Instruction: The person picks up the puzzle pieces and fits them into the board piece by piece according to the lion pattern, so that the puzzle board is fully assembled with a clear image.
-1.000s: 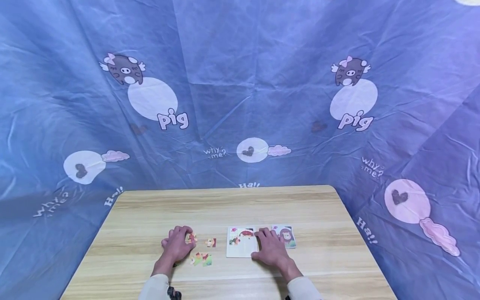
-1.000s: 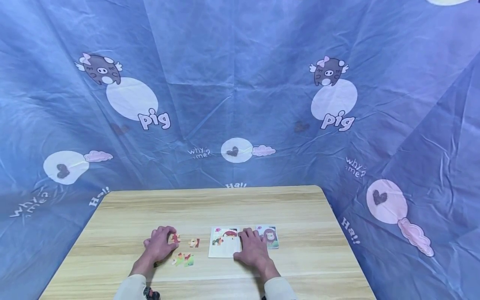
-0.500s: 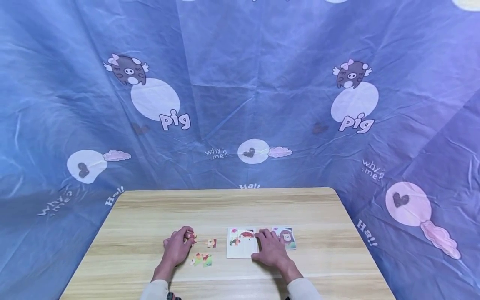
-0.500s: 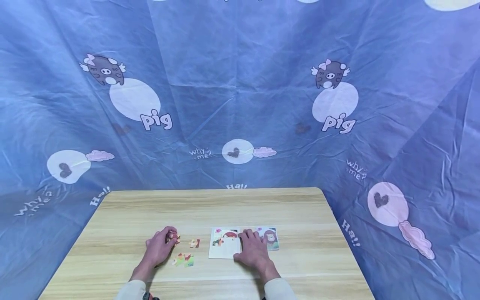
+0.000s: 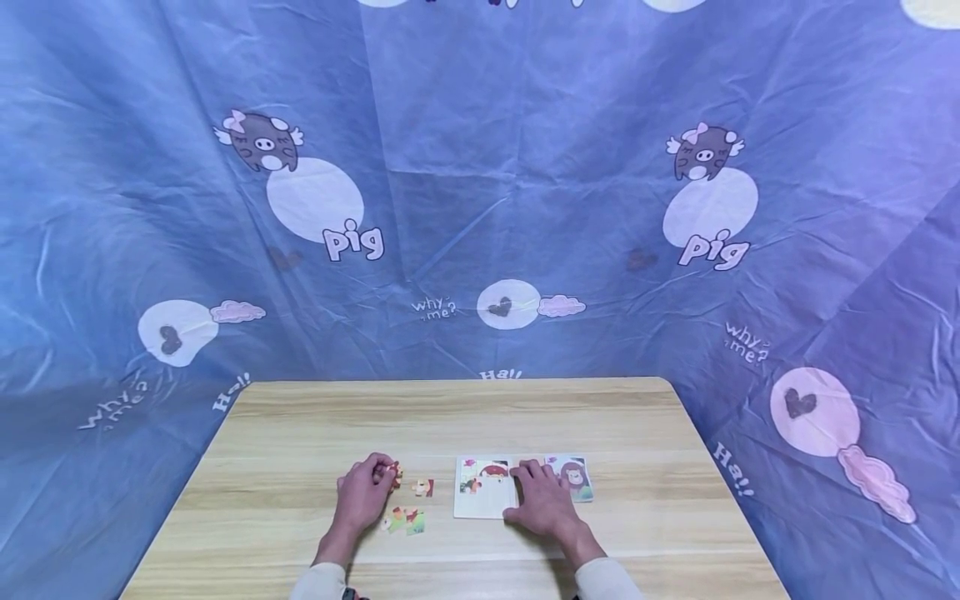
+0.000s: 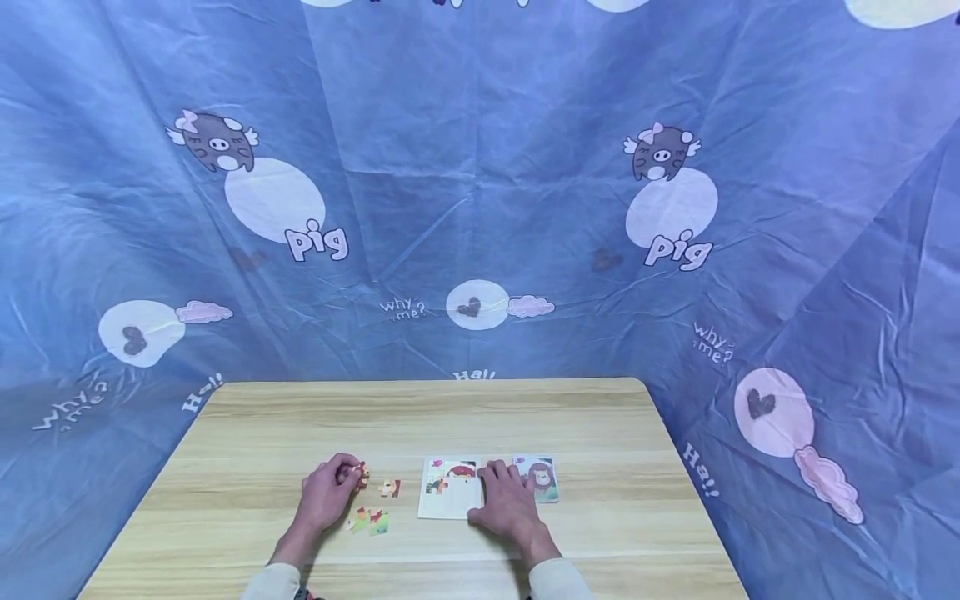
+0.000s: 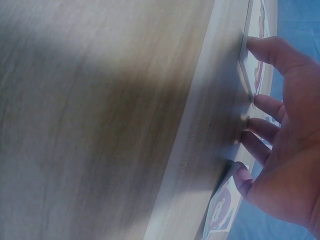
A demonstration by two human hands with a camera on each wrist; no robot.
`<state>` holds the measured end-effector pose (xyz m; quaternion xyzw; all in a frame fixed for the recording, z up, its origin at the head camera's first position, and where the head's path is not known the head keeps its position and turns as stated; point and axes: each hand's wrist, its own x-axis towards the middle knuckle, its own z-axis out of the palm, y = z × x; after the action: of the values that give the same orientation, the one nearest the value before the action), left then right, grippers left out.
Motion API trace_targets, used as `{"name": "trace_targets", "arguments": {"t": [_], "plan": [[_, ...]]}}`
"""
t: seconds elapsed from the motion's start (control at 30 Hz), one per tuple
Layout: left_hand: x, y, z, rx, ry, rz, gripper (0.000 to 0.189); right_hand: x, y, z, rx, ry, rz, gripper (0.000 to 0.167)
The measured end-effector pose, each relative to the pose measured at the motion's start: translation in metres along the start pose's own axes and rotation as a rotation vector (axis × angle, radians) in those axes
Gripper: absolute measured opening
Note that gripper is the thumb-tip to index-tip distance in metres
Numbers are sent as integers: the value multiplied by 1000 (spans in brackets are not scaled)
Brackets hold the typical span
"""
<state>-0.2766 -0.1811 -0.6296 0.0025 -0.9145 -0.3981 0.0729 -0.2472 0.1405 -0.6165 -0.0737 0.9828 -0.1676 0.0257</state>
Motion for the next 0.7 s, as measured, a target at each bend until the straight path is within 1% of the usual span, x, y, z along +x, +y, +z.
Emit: {"name": "trace_targets", "arguments": {"t": [0.3, 0.4, 0.7], "plan": [[-1, 11, 10, 17, -5, 0, 11, 0, 1, 0, 6, 3, 1, 73], [-1, 14, 12, 8, -8, 0, 10, 0, 1, 0, 3, 4, 0, 73], [-4, 30, 25, -27, -15, 35, 9, 0, 2, 0, 6, -4, 4, 74]]}}
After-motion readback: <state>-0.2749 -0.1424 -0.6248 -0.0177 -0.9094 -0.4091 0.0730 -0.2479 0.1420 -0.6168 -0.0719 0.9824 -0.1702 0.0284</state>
